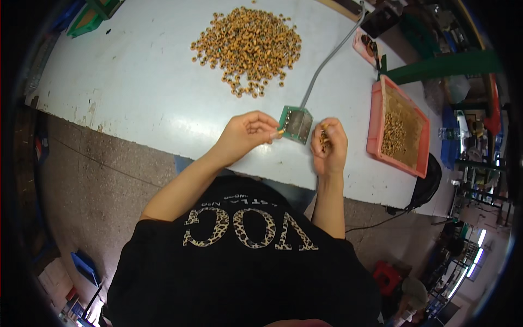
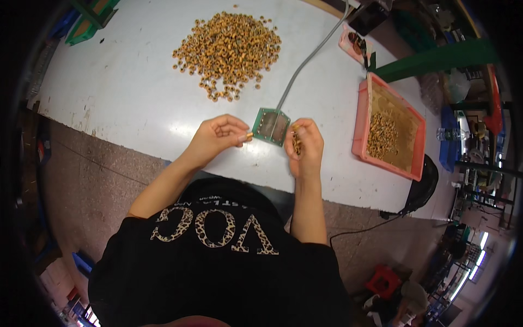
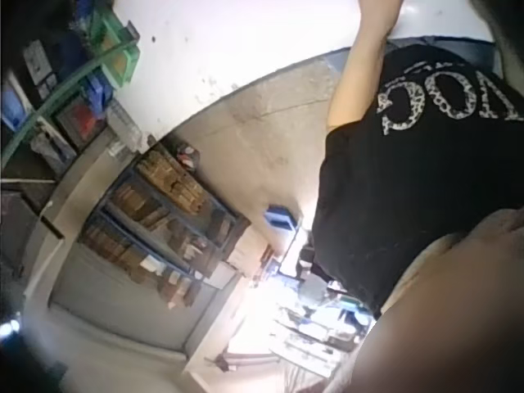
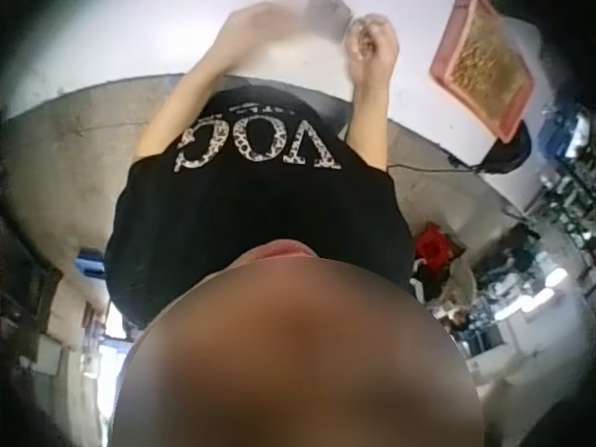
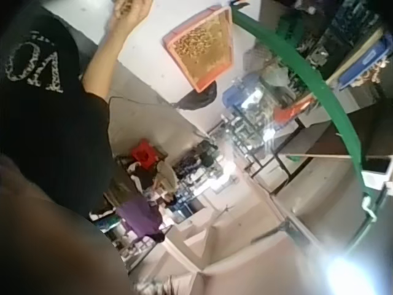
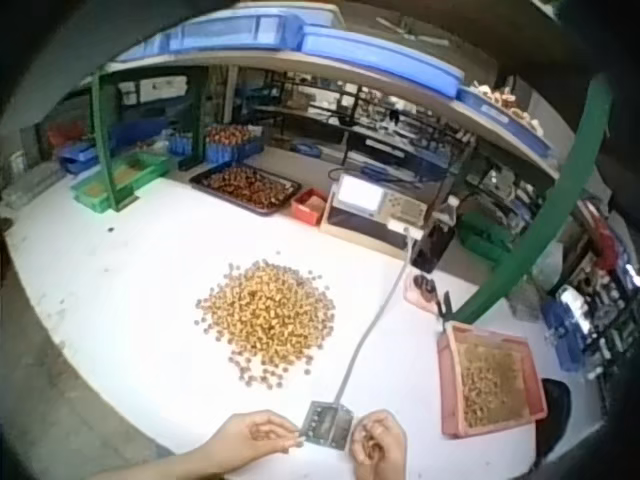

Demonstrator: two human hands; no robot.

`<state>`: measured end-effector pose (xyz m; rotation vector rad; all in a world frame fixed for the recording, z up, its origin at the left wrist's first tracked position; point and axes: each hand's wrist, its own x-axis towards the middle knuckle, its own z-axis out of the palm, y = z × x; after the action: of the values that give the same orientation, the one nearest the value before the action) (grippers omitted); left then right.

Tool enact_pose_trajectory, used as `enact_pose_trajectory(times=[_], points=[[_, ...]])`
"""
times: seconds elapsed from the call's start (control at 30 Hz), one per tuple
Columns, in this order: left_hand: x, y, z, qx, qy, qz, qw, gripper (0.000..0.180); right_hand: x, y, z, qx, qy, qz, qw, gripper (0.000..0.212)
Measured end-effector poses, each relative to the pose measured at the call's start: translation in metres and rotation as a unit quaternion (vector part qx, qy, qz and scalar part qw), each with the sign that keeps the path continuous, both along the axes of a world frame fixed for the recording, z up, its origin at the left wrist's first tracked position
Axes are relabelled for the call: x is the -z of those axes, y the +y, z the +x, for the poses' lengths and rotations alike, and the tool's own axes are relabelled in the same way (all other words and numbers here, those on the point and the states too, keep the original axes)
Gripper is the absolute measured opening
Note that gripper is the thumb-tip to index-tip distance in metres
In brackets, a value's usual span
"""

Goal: Sorting and placing small metal components into a green fixture at a workbench.

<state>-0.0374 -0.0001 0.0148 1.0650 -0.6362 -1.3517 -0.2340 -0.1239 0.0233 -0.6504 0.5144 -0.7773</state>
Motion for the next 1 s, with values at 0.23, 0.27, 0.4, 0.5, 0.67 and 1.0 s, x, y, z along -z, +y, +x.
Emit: enact_pose_trajectory(times=[0.23, 0.27, 0.4, 0.5, 0.67, 1.0], points=[[-0.006, -0.009, -0.007, 0.031, 0.120, 0.017, 0.992, 0.022, -0.014, 0.009, 0.005, -0.056, 0.089, -0.076, 0.992, 0.010], [-0.006, -0.010, -0.008, 0.042, 0.131, 0.010, 0.990, 0.022, -0.018, 0.018, 0.012, -0.041, 0.146, -0.157, 0.976, 0.010], [-0.006, -0.015, -0.012, 0.038, 0.115, -0.013, 0.992, 0.022, -0.020, 0.027, 0.019, 0.010, 0.269, -0.337, 0.902, 0.011], [-0.004, -0.021, -0.011, -0.038, 0.001, -0.044, 0.998, 0.020, -0.014, 0.020, 0.014, 0.066, 0.309, -0.403, 0.859, 0.010], [0.016, -0.034, 0.015, -0.286, -0.328, -0.169, 0.885, 0.013, -0.011, 0.009, 0.011, 0.103, 0.367, -0.491, 0.783, 0.010], [0.014, -0.030, 0.012, -0.257, -0.359, -0.172, 0.880, 0.011, -0.009, 0.008, 0.020, 0.101, 0.392, -0.567, 0.718, 0.010]])
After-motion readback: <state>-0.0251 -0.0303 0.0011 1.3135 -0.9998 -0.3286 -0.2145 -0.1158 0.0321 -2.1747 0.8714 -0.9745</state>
